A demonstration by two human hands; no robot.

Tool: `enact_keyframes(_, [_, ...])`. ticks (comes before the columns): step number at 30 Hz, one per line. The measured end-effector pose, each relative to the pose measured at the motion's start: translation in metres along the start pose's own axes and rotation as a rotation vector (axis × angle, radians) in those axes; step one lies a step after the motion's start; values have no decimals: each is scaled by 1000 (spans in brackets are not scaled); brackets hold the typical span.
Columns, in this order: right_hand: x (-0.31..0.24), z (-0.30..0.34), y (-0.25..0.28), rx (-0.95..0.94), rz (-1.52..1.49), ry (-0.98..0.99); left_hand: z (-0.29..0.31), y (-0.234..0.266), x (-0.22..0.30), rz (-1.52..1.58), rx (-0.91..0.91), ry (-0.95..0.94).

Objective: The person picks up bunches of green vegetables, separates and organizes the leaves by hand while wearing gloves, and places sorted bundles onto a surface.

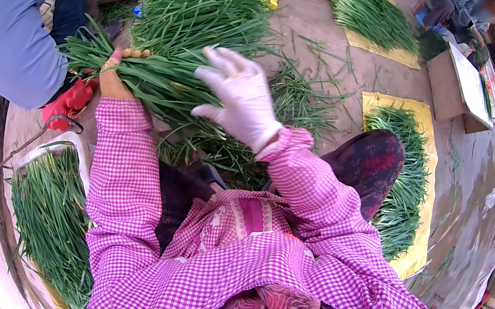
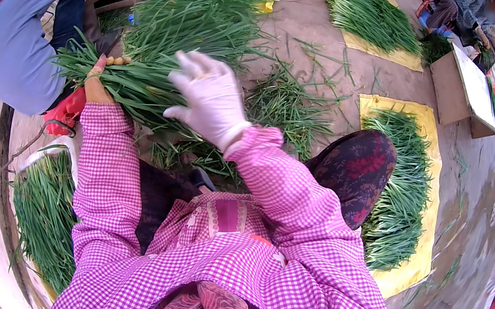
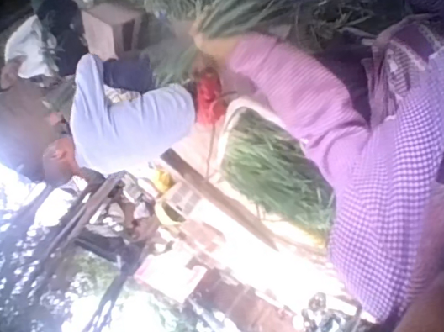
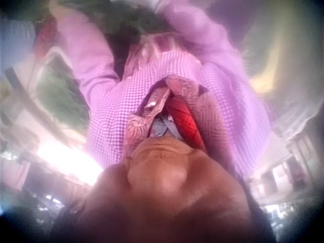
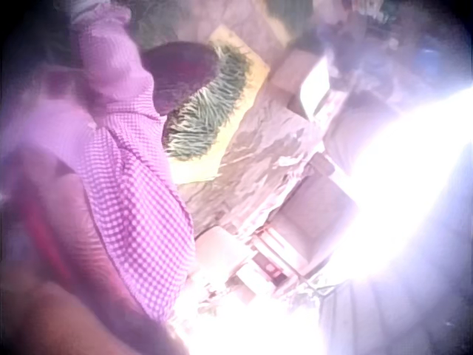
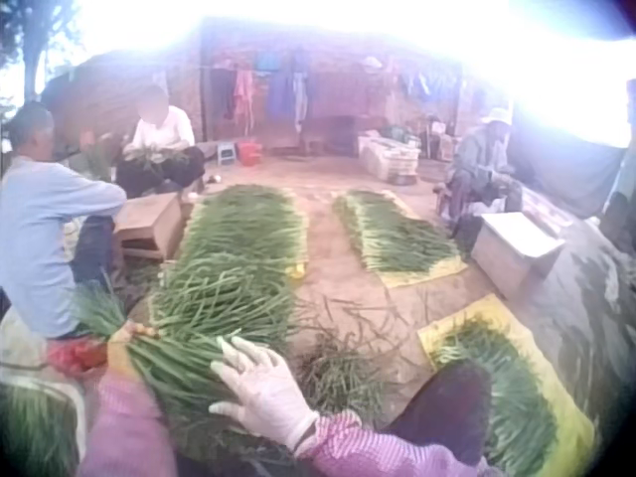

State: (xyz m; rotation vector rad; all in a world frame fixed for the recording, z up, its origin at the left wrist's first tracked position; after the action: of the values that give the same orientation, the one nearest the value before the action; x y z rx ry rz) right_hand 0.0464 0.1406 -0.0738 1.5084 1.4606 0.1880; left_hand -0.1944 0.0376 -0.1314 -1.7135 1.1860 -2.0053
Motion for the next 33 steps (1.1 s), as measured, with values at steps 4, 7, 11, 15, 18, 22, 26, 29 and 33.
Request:
enact_keyframes(4, [10, 8, -18, -27, 155, 21, 5, -7, 3, 0, 151, -16])
enact_keyframes(7, [44, 17, -7, -70, 266, 2, 1, 5, 14, -70, 160, -72])
enact_keyframes(11, [125, 41, -14, -454, 639, -250, -17, 29, 18, 29, 131, -52])
enact_keyframes(15, [134, 46, -22, -447, -155, -593, -30, 43, 13, 215, 125, 68])
enact_keyframes(18, [112, 37, -49, -389, -664, -650, -21, 26, -2, 153, 19, 114])
enact_keyframes(22, [68, 16, -29, -398, -1259, -1053, 7, -6, -10, -110, 140, 133])
enact_keyframes(26, [64, -7, -7, -313, -1430, -920, 26, -25, -1, -269, 76, 178])
enact_keyframes(29, [56, -21, 11, -274, -1327, -802, 18, -24, 0, -317, 36, 172])
enact_keyframes(33, [63, -15, 32, -572, -1077, -668, -20, -1, 9, -194, -38, 314])
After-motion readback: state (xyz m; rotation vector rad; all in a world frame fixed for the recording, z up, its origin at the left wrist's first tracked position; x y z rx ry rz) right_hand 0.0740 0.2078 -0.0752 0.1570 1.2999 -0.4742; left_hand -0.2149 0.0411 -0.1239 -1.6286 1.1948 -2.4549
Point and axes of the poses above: each hand's wrist, its own z-axis away from the middle knuckle, its own y-axis out of the back of the hand, x = y × z, the point moved 4 cm from there along -z, towards the middle knuckle, and after that the axes turned 15 degrees about -y, right-handed, at the moved point
